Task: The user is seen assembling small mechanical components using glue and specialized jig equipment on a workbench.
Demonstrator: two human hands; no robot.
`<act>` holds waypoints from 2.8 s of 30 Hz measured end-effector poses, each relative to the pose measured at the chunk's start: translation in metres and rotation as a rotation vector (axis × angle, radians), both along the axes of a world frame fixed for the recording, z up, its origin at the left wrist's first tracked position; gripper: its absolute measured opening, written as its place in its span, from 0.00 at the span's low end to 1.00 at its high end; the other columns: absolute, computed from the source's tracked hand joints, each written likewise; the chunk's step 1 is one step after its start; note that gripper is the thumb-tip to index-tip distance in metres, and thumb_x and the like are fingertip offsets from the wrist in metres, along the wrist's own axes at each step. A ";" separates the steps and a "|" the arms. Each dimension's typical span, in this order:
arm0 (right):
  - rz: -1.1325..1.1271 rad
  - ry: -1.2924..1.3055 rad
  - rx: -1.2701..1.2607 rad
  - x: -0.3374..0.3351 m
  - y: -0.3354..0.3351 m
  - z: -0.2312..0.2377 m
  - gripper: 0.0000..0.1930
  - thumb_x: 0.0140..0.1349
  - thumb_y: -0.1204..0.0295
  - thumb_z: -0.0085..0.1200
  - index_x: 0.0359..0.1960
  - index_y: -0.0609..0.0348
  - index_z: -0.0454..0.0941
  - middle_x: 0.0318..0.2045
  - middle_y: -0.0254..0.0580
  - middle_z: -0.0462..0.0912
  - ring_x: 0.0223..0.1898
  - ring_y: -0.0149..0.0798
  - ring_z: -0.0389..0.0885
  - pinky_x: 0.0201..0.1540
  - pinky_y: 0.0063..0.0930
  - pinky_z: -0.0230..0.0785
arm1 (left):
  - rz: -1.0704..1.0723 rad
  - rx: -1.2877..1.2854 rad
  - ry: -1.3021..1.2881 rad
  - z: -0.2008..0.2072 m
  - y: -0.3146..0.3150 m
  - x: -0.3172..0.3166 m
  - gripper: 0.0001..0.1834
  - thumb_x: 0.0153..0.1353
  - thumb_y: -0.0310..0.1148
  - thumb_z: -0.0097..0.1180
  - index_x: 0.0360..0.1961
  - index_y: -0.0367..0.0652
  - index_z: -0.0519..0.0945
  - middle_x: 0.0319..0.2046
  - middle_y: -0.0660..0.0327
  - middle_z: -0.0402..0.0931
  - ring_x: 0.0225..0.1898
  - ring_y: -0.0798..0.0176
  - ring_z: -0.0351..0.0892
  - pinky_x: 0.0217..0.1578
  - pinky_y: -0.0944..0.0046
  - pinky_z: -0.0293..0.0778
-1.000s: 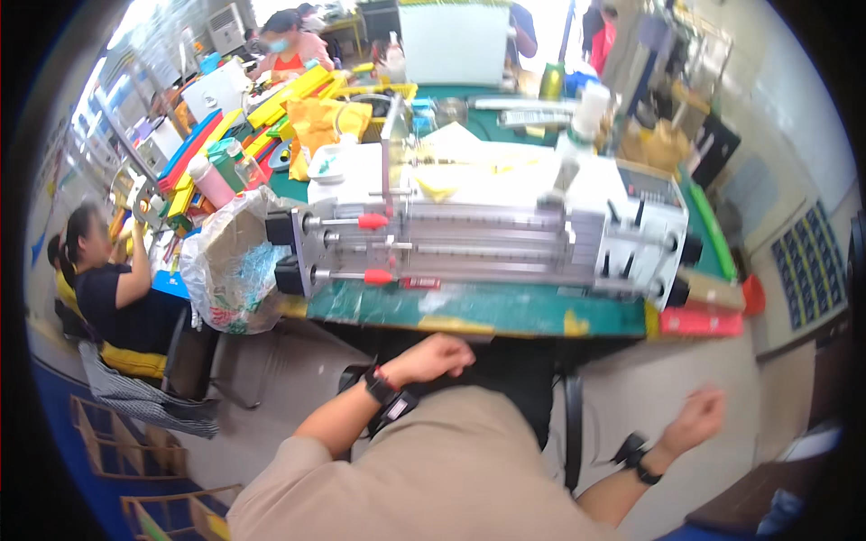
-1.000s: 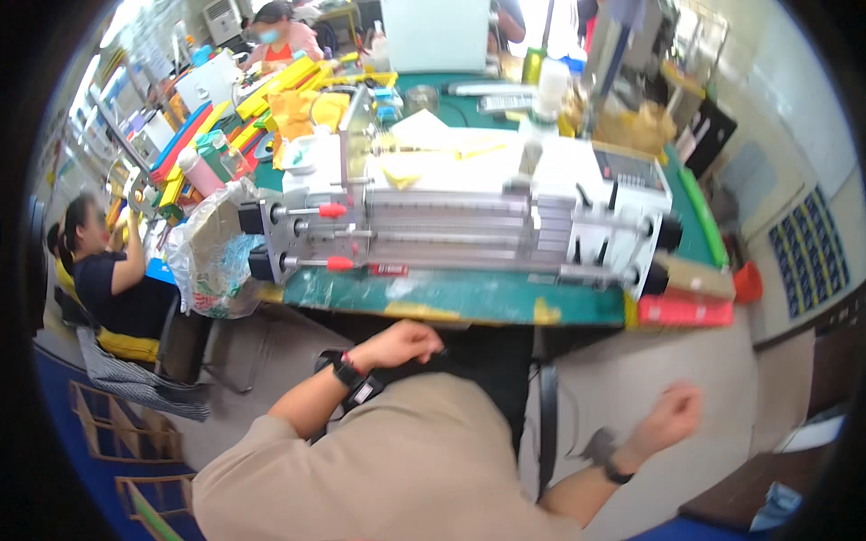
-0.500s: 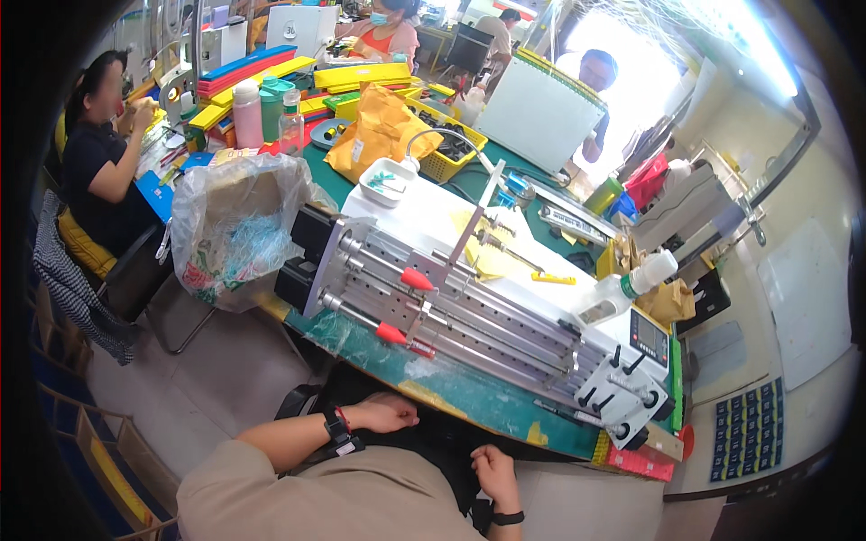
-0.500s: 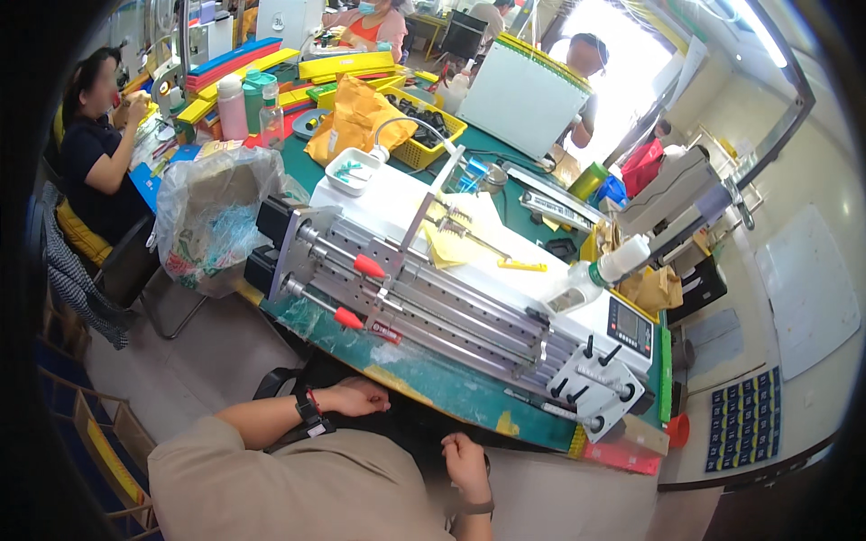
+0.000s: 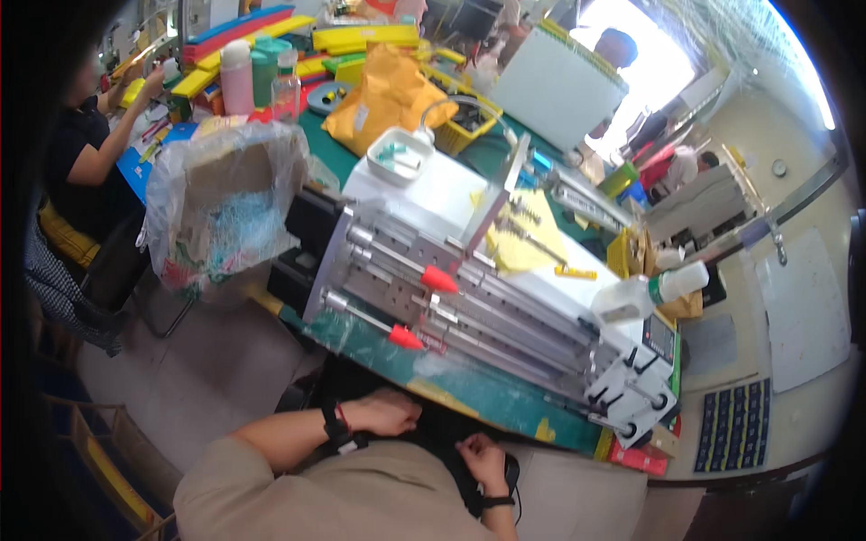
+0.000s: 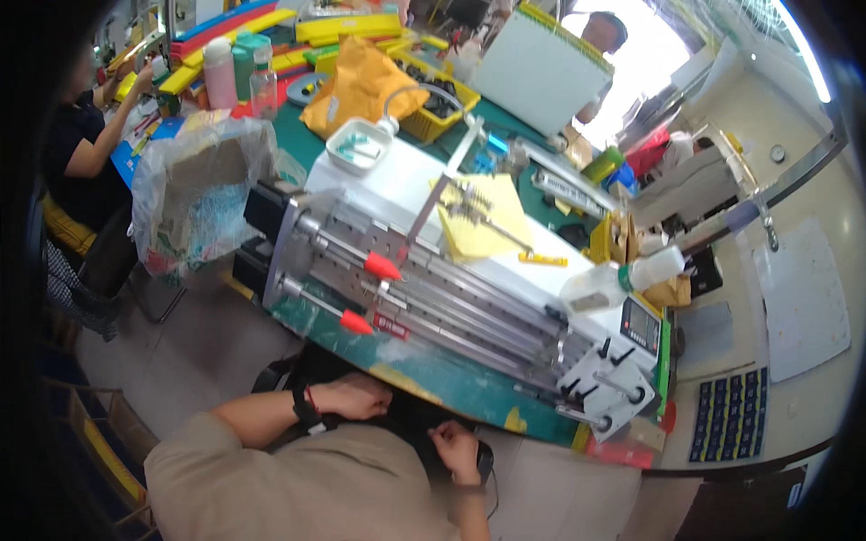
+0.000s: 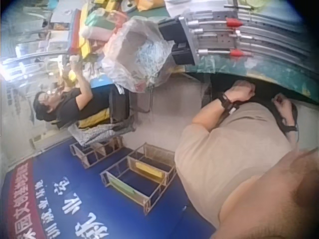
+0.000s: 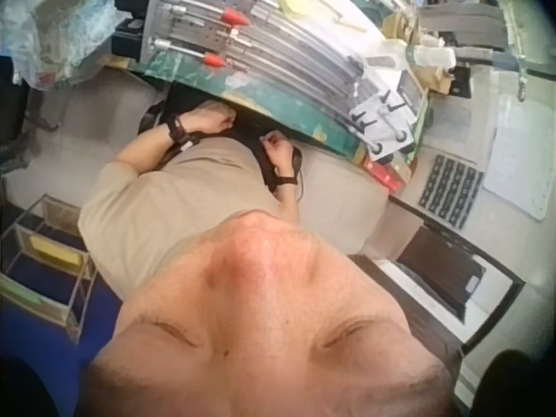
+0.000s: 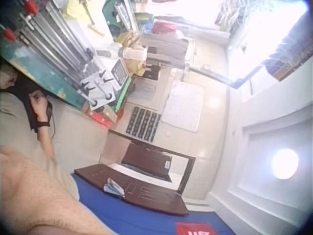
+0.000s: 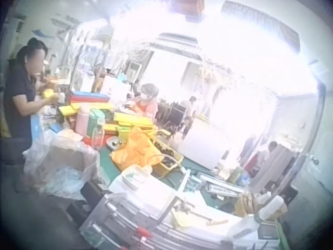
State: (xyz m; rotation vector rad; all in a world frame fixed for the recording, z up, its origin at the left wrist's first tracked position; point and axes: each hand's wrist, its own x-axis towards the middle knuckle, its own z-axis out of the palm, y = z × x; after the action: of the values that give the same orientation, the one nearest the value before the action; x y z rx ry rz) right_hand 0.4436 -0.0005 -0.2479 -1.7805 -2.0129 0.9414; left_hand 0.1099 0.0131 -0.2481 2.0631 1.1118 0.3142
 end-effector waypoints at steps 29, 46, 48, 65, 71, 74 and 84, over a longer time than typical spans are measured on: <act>-0.487 0.671 0.666 -0.041 0.236 0.373 0.45 0.68 0.57 0.77 0.76 0.74 0.68 0.45 0.31 0.83 0.37 0.20 0.73 0.37 0.17 0.63 | 0.739 1.150 0.110 0.272 0.039 -0.086 0.19 0.61 0.43 0.77 0.49 0.44 0.91 0.47 0.62 0.82 0.57 0.52 0.76 0.56 0.48 0.66; 0.242 0.872 0.773 -0.166 0.139 0.342 0.10 0.76 0.70 0.63 0.50 0.64 0.84 0.38 0.32 0.86 0.32 0.24 0.80 0.33 0.22 0.70 | 0.739 1.127 -0.187 0.240 0.036 -0.081 0.06 0.62 0.18 0.72 0.37 0.37 0.86 0.38 0.57 0.85 0.44 0.50 0.80 0.50 0.52 0.76; 0.271 0.808 0.801 -0.193 0.151 0.320 0.11 0.75 0.69 0.65 0.49 0.65 0.82 0.29 0.33 0.86 0.26 0.25 0.78 0.29 0.23 0.70 | 0.725 1.120 -0.177 0.236 0.036 -0.077 0.06 0.63 0.19 0.71 0.38 0.37 0.86 0.39 0.57 0.85 0.45 0.49 0.80 0.51 0.51 0.76; 0.328 0.748 0.860 -0.236 0.167 0.308 0.14 0.74 0.69 0.66 0.49 0.70 0.78 0.26 0.45 0.90 0.26 0.39 0.93 0.28 0.31 0.81 | 0.739 1.227 -0.004 0.229 0.034 -0.071 0.11 0.55 0.23 0.78 0.39 0.45 0.90 0.34 0.65 0.82 0.38 0.56 0.80 0.45 0.54 0.68; 0.287 0.788 0.903 -0.232 0.167 0.305 0.14 0.74 0.70 0.66 0.51 0.69 0.79 0.24 0.44 0.88 0.22 0.36 0.89 0.26 0.30 0.77 | 0.674 1.162 -0.057 0.219 0.030 -0.061 0.10 0.55 0.25 0.76 0.38 0.46 0.89 0.34 0.66 0.81 0.38 0.57 0.80 0.47 0.55 0.66; 0.284 0.763 0.892 -0.229 0.167 0.303 0.14 0.73 0.70 0.66 0.51 0.69 0.79 0.24 0.44 0.87 0.21 0.36 0.86 0.25 0.30 0.76 | 0.674 1.157 -0.064 0.218 0.030 -0.061 0.11 0.54 0.25 0.76 0.38 0.46 0.88 0.34 0.66 0.81 0.38 0.57 0.80 0.47 0.55 0.66; 0.286 0.791 0.953 -0.238 0.164 0.299 0.16 0.73 0.69 0.67 0.52 0.69 0.79 0.24 0.46 0.87 0.21 0.37 0.87 0.26 0.31 0.76 | 0.656 1.070 -0.058 0.218 0.019 -0.065 0.10 0.56 0.22 0.72 0.38 0.43 0.84 0.34 0.62 0.80 0.39 0.52 0.80 0.47 0.53 0.68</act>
State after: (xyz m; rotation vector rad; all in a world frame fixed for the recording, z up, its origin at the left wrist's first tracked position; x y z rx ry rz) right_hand 0.2052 0.1637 0.0508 -0.5044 -1.7031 0.4620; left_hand 0.0448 0.0322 -0.0299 2.4111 1.8037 1.5553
